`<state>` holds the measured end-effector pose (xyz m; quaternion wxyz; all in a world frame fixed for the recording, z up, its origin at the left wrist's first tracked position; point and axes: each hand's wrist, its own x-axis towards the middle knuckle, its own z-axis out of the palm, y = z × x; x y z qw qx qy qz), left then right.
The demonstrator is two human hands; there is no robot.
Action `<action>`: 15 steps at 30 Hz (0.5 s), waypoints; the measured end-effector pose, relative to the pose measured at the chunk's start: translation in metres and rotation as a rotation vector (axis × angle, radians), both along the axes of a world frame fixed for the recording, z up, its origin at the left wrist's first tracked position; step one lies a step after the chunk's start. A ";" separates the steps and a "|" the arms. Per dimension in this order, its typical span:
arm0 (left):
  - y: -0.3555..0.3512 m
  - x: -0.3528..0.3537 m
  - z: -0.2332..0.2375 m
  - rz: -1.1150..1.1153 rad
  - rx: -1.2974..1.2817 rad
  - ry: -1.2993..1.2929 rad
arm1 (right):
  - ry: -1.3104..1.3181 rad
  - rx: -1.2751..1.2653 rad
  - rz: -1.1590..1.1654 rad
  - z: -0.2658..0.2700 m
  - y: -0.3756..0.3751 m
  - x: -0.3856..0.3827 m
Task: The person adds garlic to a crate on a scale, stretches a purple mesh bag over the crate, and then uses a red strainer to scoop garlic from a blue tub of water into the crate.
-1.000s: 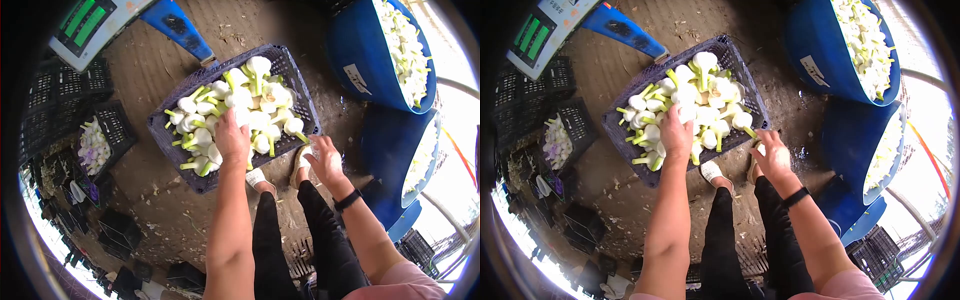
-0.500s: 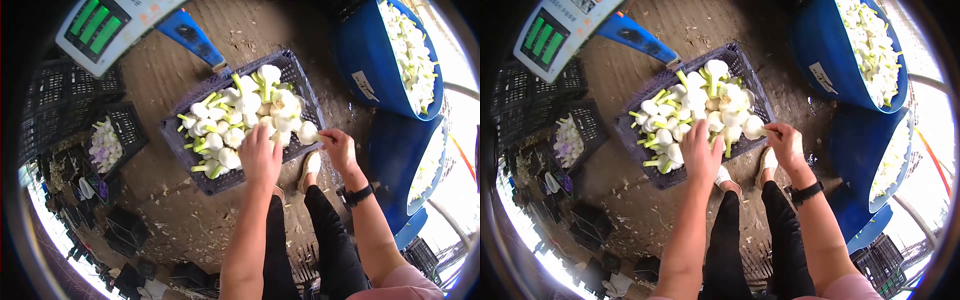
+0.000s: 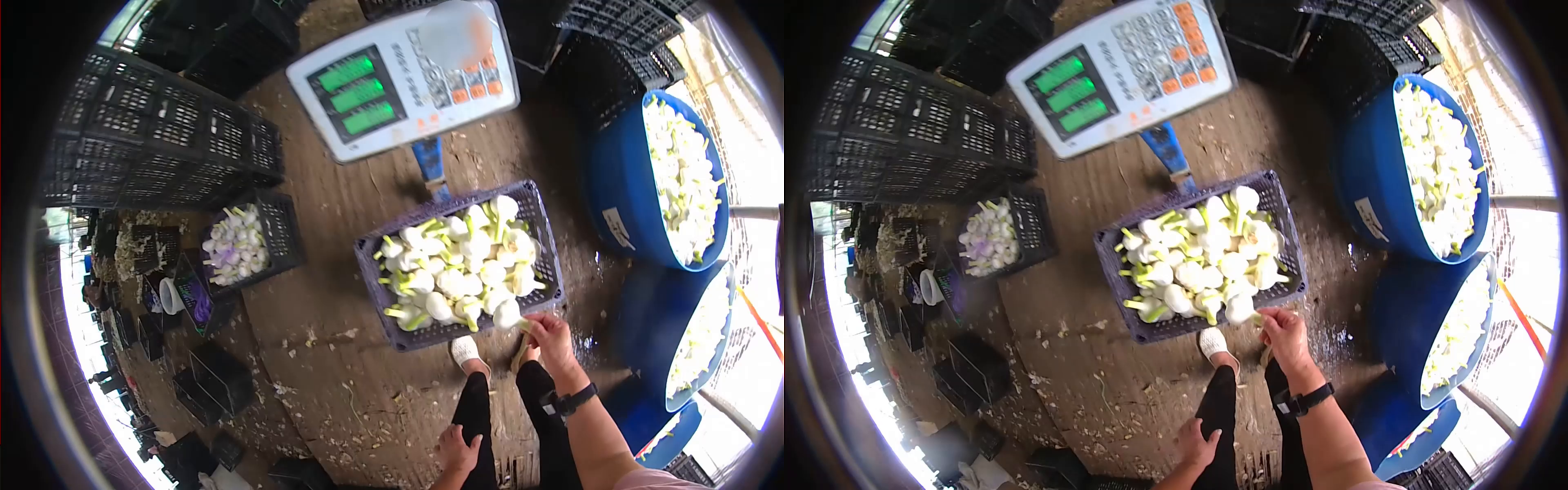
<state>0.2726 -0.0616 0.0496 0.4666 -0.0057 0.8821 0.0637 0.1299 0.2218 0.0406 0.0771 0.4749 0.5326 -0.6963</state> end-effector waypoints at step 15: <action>0.011 -0.002 0.008 -0.051 -0.084 -0.220 | -0.001 -0.003 0.049 0.016 -0.043 -0.009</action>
